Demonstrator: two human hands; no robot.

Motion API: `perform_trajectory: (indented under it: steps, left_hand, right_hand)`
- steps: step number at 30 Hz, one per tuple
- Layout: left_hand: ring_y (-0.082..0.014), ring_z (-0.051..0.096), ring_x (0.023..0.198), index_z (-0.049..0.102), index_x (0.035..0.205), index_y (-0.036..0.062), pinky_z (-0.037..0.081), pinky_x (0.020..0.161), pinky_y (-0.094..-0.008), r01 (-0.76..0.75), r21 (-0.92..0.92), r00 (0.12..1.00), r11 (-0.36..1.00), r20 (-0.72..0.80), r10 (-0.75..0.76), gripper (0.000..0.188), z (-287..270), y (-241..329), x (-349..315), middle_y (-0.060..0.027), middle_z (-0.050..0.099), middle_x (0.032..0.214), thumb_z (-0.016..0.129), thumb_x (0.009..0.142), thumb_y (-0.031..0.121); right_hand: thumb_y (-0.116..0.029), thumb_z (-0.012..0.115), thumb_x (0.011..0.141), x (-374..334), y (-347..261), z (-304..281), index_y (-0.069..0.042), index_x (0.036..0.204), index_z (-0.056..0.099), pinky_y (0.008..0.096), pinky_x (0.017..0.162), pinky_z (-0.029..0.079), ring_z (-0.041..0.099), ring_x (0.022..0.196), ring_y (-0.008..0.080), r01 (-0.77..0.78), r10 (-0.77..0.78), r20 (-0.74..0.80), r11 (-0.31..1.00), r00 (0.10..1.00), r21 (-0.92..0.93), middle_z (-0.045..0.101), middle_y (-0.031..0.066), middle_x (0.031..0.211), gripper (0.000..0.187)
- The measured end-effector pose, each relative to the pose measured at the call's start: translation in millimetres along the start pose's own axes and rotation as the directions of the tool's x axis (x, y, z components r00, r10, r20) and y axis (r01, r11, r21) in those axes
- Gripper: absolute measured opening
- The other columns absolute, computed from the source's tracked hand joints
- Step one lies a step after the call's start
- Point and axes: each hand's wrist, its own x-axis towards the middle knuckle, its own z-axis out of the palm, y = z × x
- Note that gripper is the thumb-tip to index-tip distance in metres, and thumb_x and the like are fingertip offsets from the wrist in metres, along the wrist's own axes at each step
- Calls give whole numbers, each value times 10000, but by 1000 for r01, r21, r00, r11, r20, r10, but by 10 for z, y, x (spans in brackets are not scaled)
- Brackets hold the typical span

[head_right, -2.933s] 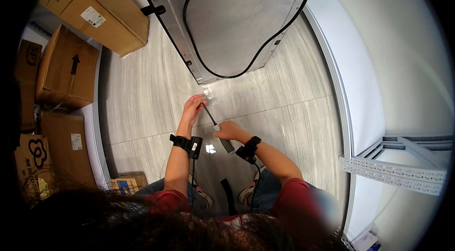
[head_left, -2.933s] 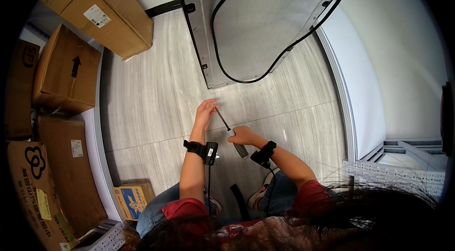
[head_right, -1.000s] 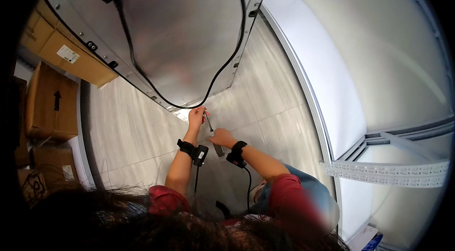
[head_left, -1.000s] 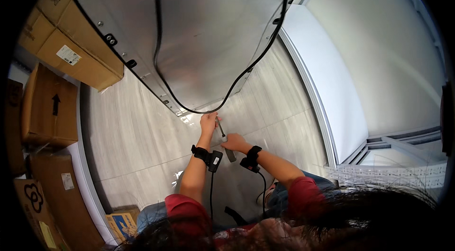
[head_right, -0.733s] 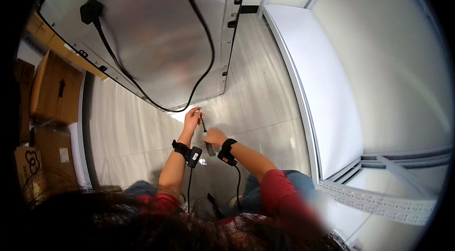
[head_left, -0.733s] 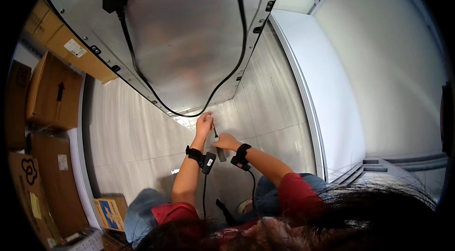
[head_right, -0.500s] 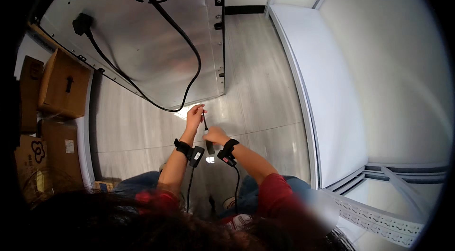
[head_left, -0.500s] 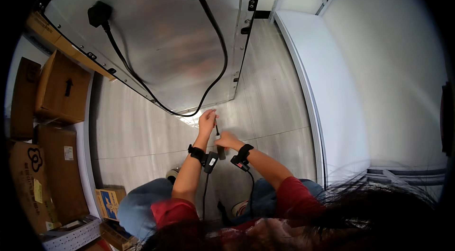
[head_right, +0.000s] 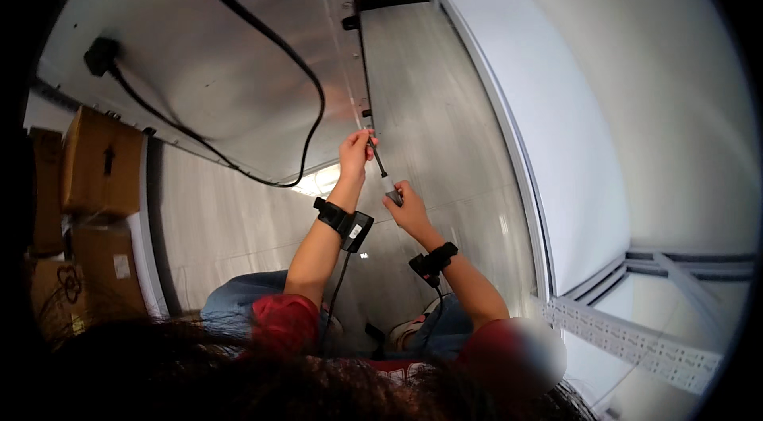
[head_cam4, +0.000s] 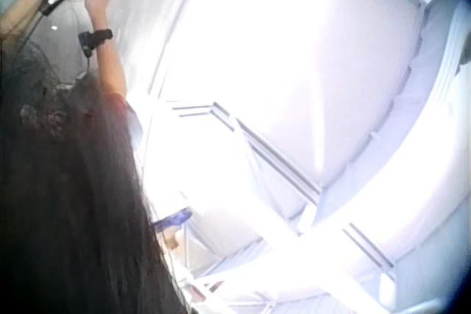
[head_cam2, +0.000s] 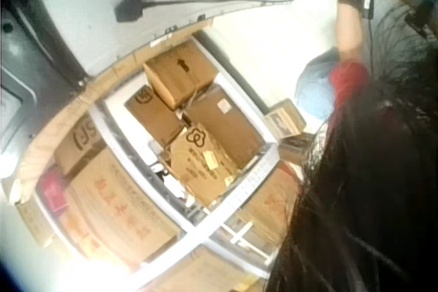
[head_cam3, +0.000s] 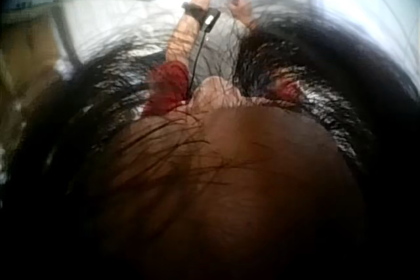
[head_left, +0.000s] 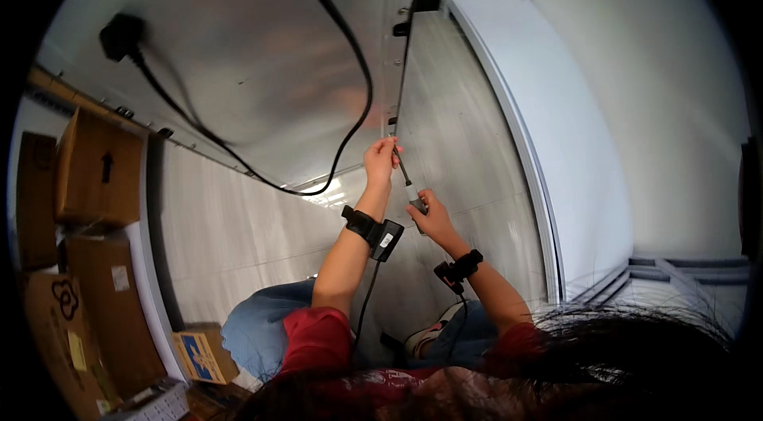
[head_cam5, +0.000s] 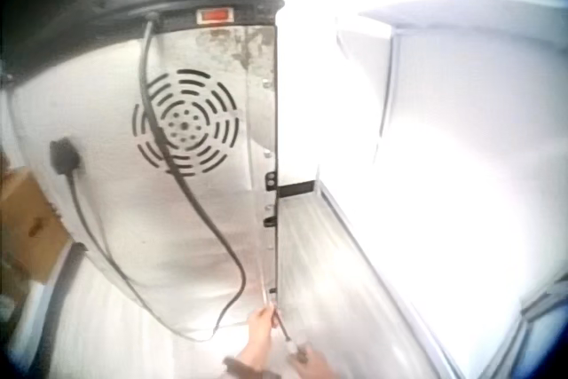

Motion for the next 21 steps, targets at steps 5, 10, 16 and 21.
perform_trajectory:
  steps: [5,10,16,21]
  left_hand:
    - [-44,400,455,513,1030,-12,308,401,-187,38,-67,996,997,89,-32,225,122,98,-60,-43,587,787,435,858,111]
    - [-43,409,473,477,1101,-19,317,408,-189,-18,-17,992,1000,127,20,280,206,197,-94,-33,586,816,421,844,78]
    - [-42,413,476,451,1120,-38,323,412,-186,-60,66,992,996,114,52,311,88,173,-30,-34,582,794,445,835,87]
    - [-45,422,486,443,1119,-50,328,416,-183,-88,51,985,995,153,79,326,70,166,-2,-29,579,773,473,824,84]
  right_hand:
    - [-214,557,785,-141,-338,-114,-13,986,460,371,628,414,532,723,318,66,-115,-207,971,972,-228,529,176,829,300]
    - [-204,549,791,-154,-517,-111,-20,998,470,388,629,413,520,718,339,95,-179,-268,950,947,-298,515,181,854,289]
    - [-214,542,794,-139,-618,-95,-24,1000,467,403,617,416,518,727,353,116,-218,-255,925,942,-362,509,185,847,290]
    - [-217,539,796,-124,-619,-89,-24,998,461,414,614,416,517,732,364,112,-223,-257,916,941,-385,507,191,846,290]
